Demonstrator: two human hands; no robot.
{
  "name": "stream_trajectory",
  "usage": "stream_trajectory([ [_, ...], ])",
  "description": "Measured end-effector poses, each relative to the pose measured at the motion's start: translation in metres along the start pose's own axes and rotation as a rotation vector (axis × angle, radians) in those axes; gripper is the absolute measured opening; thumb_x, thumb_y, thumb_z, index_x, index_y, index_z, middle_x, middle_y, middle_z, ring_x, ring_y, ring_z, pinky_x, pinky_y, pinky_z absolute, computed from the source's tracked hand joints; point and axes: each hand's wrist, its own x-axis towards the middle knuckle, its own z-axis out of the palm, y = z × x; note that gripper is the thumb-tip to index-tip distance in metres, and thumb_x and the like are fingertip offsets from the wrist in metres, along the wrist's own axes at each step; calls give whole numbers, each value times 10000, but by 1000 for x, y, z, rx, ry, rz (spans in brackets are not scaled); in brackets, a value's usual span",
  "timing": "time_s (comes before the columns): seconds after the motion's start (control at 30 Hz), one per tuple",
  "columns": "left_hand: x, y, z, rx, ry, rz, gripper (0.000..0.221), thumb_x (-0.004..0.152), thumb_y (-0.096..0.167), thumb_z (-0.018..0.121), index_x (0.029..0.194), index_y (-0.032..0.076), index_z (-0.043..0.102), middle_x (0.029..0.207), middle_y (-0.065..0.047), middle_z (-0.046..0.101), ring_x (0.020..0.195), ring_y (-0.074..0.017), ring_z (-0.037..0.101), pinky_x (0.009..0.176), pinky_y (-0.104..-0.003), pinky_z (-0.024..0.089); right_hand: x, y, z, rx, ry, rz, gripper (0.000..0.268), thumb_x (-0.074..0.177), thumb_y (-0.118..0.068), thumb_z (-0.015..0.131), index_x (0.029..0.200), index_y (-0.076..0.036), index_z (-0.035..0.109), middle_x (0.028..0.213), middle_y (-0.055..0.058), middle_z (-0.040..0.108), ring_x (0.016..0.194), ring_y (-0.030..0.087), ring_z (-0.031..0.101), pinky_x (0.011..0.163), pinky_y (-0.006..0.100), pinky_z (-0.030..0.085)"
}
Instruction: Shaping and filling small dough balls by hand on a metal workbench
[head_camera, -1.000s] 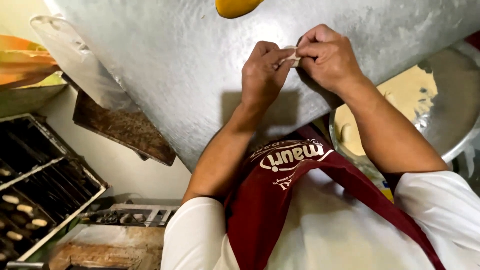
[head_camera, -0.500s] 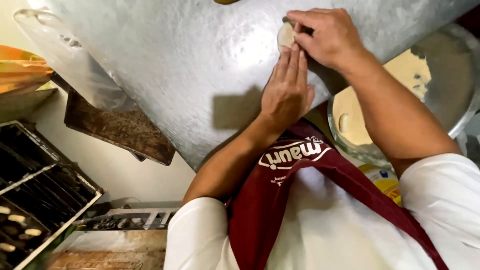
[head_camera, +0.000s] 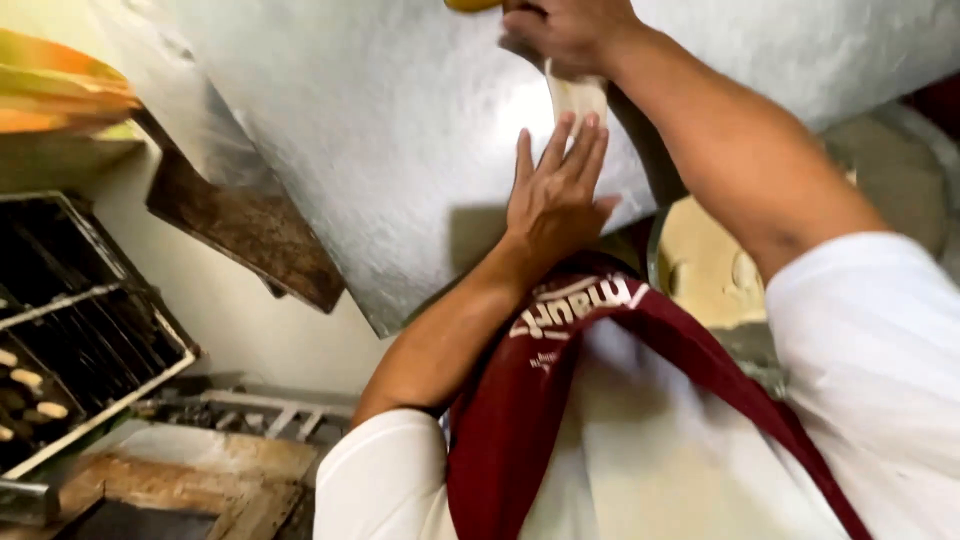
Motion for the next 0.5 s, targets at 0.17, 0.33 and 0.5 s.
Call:
stream_trajectory([
  [0.17,-1,-7,-37,-111,74,-99,621,975,532,631,1495,206,542,1563,24,548,1551,-418,207,1182,-787,94,-92,-33,-26,-1,290,-135,281,1175,-177,564,1188,-7,788,1136,174,632,1080,384,539,957,503,400],
  [0.33,-5,-21,-14,89,-97,-55,669,1045,606,528,1597,241,432,1668,87,316,1559,-411,190,1176,-773,54,-169,-53,12,-438,297,-8,461,1097,-454,527,1276,-86,741,1332,88,576,1368,360,427,1028,580,415],
  [0.5,15,-8,-69,-72,-590,-165,676,1015,552,248,1617,244,253,1702,72,185,1531,-421,-127,1134,-777,-134,-162,-69,-4,-294,301,10,265,1095,-356,645,1071,-150,811,1334,38,582,1403,392,396,1084,604,326],
])
